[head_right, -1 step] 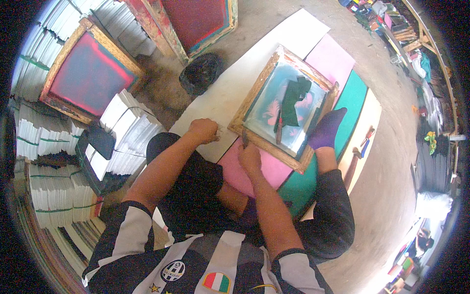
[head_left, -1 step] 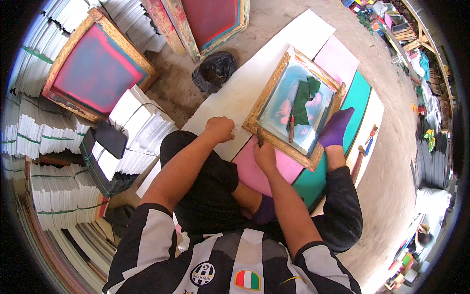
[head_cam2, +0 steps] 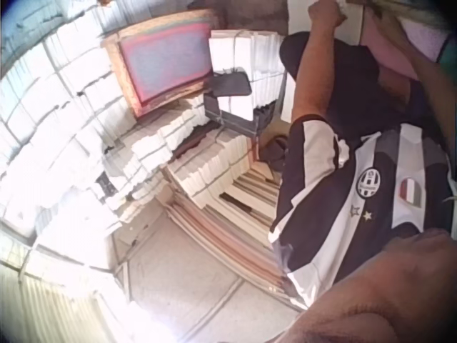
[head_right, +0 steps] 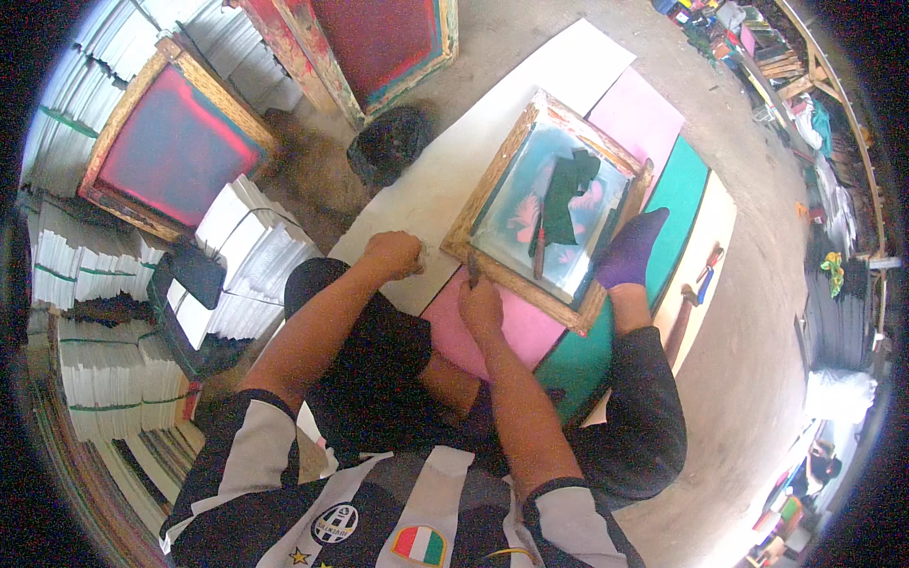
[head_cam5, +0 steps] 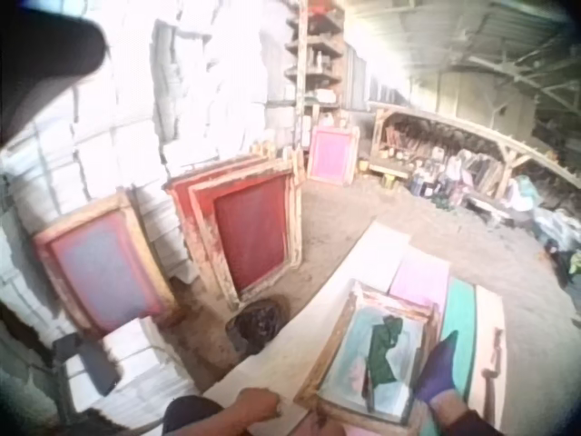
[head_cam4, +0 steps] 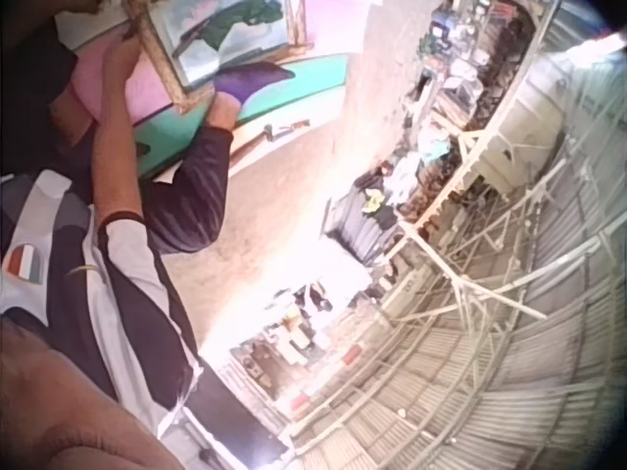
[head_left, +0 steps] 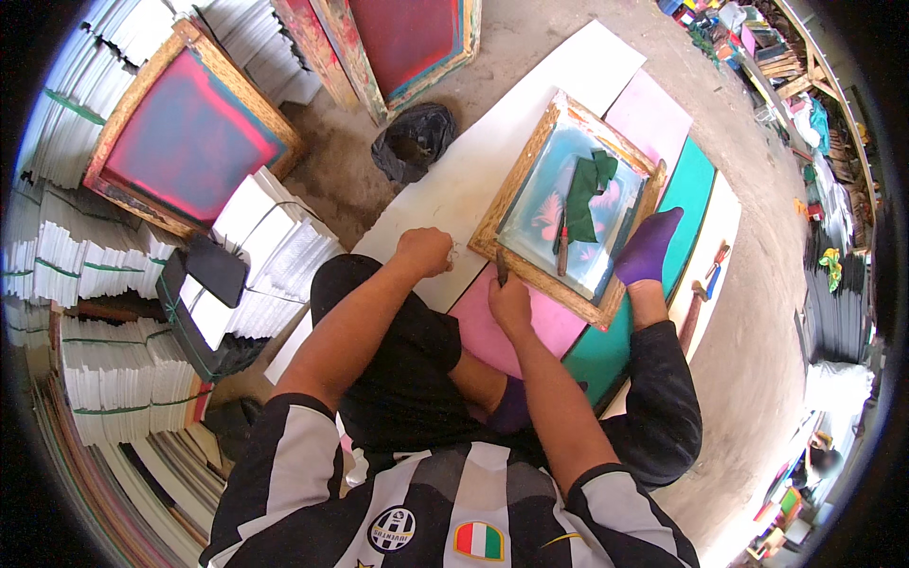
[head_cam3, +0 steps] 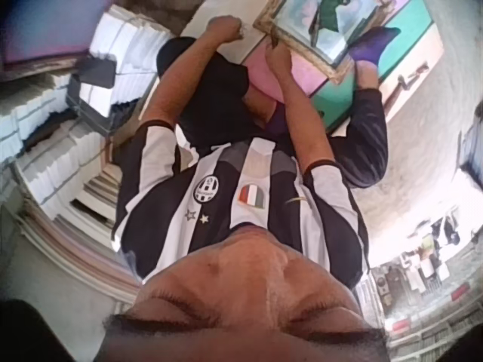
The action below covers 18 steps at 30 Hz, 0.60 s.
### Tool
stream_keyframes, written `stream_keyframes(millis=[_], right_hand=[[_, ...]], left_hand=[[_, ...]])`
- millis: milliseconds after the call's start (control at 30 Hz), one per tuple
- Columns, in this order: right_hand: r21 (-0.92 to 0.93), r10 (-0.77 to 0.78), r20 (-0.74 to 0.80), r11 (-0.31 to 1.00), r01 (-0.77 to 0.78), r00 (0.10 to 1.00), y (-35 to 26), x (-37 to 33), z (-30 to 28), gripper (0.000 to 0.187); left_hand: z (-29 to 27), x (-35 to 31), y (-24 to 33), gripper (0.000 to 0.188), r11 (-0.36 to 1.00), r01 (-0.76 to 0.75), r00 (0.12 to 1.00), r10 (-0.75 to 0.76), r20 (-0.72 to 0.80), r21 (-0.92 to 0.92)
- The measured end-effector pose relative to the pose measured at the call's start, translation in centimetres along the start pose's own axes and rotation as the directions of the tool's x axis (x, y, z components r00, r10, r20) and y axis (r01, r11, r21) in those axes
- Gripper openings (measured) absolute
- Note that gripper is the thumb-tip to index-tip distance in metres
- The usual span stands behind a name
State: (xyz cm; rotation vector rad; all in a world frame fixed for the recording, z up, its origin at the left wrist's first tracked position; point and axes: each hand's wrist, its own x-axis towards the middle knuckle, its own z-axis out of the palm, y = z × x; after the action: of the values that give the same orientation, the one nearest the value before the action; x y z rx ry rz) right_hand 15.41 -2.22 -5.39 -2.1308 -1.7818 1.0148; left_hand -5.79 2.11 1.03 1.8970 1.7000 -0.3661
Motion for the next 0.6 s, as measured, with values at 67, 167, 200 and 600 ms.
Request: stream_keyframes(millis=[67,167,200,600], right_hand=[[0.016,0.018,-0.03,1.0,-0.018,0.999,-0.7,-0.2,-0.2,0.035],[0.016,-0.011,-0.001,1.0,0.011,1.0,0.2,-0.5,-0.2,0.036],[0.032,-0.026,0.029,0.999,0.025,0.999,0.1,-0.8,-0.3,0.038],[0.241,-0.301,0.278,0.941,0.237,0.912,0.5,-1.9,1.7,0.022]], left_hand=[[-0.3,-0.4,0.4,0.032,1.0,-0.004,0.999,0.005,-0.032,0.027],[0.8,-1.0,0.3,0.03,0.997,-0.049,0.997,0.052,-0.052,0.053],[1.1,-1.0,0.0,0.029,0.996,-0.066,0.996,0.069,-0.061,0.057],[0.9,-0.7,0.3,0.02,0.968,-0.249,0.959,0.25,-0.135,0.025]])
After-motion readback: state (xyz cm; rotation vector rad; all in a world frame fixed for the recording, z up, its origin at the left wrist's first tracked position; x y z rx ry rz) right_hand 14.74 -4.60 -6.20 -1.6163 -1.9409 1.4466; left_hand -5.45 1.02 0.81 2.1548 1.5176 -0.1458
